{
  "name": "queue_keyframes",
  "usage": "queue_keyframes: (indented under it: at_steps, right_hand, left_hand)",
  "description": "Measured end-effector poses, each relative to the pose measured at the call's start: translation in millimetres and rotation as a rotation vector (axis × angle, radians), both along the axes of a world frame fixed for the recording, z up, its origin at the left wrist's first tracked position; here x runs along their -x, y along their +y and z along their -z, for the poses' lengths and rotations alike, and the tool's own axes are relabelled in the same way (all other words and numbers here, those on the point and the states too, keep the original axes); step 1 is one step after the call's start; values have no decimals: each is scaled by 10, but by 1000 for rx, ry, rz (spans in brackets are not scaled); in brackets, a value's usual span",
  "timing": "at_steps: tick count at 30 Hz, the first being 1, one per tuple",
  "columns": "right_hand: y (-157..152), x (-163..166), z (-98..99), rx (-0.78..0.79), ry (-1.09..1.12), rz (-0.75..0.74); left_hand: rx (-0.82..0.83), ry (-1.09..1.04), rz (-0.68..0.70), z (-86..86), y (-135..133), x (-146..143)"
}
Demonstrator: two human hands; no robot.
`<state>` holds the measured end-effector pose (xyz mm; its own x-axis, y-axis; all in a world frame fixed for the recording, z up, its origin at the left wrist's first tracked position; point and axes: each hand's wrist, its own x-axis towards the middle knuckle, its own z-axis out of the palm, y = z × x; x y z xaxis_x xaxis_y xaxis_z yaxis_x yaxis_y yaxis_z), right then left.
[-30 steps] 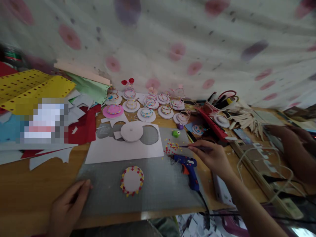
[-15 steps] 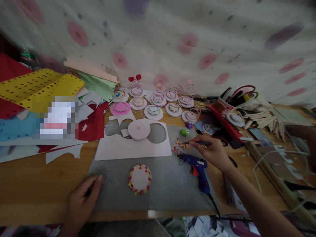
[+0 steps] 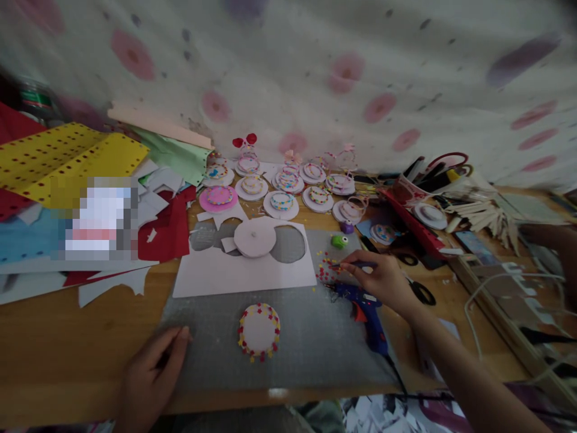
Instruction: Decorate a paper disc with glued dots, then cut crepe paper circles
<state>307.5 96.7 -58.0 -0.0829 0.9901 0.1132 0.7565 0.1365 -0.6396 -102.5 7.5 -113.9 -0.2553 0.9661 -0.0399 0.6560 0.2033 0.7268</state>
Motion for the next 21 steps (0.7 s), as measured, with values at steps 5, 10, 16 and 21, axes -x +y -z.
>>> queue_keyframes:
  at_steps: [5,10,16,21]
  right_hand:
    - [7,-12,82,-7,-13,36]
    - [-3,-5,-21,-41,27,76]
    - [-151,241,-367,-117,105,103]
    - [-149,399,-353,-69,148,110]
  left_hand:
    - [47,-30,-4,28,-10,34]
    - [20,-95,-77,23,-43,-43]
    - [-7,-211,-64,20,-50,-26]
    - [-13,-352,-23,-48,24,-7]
